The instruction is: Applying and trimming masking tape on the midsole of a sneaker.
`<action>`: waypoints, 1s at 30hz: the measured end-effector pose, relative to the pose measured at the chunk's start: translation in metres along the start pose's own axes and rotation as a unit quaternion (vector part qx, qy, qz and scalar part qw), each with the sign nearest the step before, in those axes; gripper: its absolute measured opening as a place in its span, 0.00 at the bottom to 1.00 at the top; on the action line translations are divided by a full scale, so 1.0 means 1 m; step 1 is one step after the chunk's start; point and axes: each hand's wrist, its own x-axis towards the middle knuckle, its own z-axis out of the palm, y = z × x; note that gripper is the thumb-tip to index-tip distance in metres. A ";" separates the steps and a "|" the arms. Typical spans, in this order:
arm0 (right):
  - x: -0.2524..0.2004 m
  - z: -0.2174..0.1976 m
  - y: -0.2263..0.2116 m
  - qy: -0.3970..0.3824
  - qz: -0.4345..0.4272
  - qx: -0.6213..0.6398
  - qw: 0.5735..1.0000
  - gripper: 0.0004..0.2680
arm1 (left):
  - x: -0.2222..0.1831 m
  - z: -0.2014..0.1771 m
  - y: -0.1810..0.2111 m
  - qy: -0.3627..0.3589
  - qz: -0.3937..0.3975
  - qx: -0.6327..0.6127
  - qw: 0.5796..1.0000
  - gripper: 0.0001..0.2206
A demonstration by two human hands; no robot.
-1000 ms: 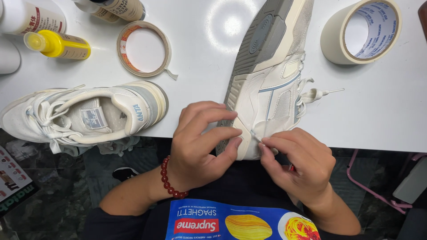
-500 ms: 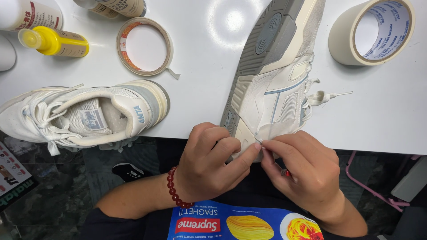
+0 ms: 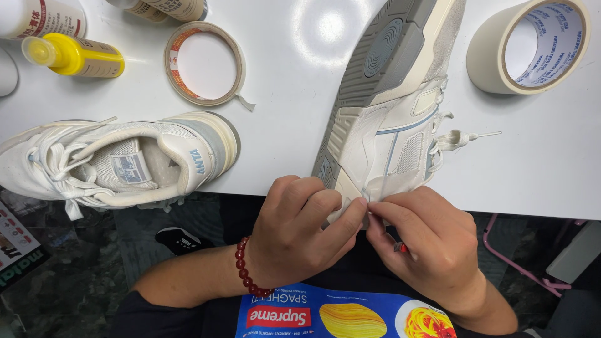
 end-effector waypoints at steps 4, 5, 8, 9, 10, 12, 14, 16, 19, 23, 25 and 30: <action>0.001 0.000 0.002 -0.006 -0.014 0.005 1.000 0.10 | 0.000 -0.002 -0.002 0.000 -0.009 -0.031 0.999 0.16; 0.001 -0.001 0.003 -0.008 -0.023 0.007 1.000 0.10 | 0.000 -0.003 -0.002 -0.001 -0.014 -0.040 0.999 0.16; -0.001 0.000 0.004 -0.009 -0.039 0.007 0.999 0.11 | 0.001 -0.006 -0.002 -0.004 -0.024 -0.044 0.999 0.15; -0.002 0.000 0.005 -0.010 -0.040 0.007 0.999 0.11 | 0.001 -0.006 -0.002 -0.003 -0.025 -0.044 0.999 0.15; -0.002 0.000 0.005 -0.008 -0.042 0.005 0.999 0.11 | 0.001 -0.005 -0.002 -0.003 -0.028 -0.045 0.999 0.15; -0.004 0.001 0.006 -0.007 -0.044 0.003 0.999 0.11 | 0.000 -0.005 -0.002 -0.002 -0.032 -0.046 0.998 0.14; -0.005 0.001 0.006 -0.001 -0.038 0.000 0.999 0.11 | -0.001 -0.003 -0.002 0.000 -0.036 -0.050 0.998 0.14; -0.005 0.002 0.006 0.000 -0.035 0.000 0.999 0.11 | -0.002 -0.003 -0.002 0.001 -0.036 -0.050 0.998 0.14; -0.005 0.002 0.006 0.002 -0.032 -0.002 0.999 0.12 | -0.001 -0.003 -0.002 0.001 -0.036 -0.052 0.998 0.15; -0.004 0.002 0.007 0.001 -0.034 0.000 0.999 0.12 | -0.001 -0.004 -0.002 0.001 -0.035 -0.051 0.998 0.15; -0.005 0.003 0.008 0.001 -0.035 0.002 0.999 0.12 | 0.000 -0.004 -0.002 0.002 -0.035 -0.050 0.998 0.15; -0.005 0.003 0.007 -0.001 -0.035 0.003 0.999 0.12 | 0.000 -0.004 -0.002 0.005 -0.039 -0.051 0.998 0.15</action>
